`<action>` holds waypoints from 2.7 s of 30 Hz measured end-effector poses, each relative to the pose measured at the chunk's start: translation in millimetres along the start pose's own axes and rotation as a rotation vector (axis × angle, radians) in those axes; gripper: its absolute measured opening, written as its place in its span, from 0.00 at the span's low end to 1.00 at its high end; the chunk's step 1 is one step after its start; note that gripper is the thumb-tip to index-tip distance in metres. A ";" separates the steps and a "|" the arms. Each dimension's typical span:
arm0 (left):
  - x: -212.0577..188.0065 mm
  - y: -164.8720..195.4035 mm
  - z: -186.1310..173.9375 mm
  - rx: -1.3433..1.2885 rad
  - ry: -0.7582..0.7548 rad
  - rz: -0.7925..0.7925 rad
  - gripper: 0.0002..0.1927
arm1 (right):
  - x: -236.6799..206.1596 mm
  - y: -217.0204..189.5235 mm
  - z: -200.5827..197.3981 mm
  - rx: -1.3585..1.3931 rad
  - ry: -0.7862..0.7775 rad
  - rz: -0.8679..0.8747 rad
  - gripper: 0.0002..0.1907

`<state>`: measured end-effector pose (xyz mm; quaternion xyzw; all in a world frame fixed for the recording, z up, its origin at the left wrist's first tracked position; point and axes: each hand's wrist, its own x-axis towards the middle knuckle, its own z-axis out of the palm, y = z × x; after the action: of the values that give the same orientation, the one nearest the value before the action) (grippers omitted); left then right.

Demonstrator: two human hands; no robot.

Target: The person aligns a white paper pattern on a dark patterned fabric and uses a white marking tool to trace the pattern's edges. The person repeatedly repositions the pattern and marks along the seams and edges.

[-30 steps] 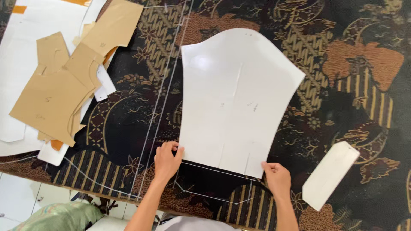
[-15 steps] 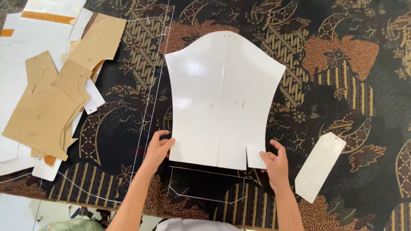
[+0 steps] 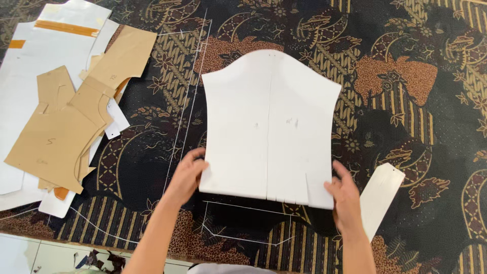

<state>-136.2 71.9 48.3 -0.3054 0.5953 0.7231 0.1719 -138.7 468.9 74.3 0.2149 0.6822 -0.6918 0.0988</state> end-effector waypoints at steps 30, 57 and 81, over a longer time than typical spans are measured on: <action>-33.1 1.7 45.5 0.304 -0.053 0.172 0.31 | -35.1 98.3 -11.4 -0.421 -0.011 0.329 0.39; -13.4 -118.0 130.3 -0.120 -0.138 -0.202 0.32 | -60.8 150.1 8.8 0.502 -0.227 0.584 0.35; -85.5 -32.0 160.8 -0.173 -0.431 0.065 0.30 | -39.9 100.9 -34.8 0.314 0.015 0.603 0.40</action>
<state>-90.2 244.5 96.2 -0.1383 0.4902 0.8249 0.2449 -54.2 492.0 1.4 0.4246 0.4739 -0.7265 0.2595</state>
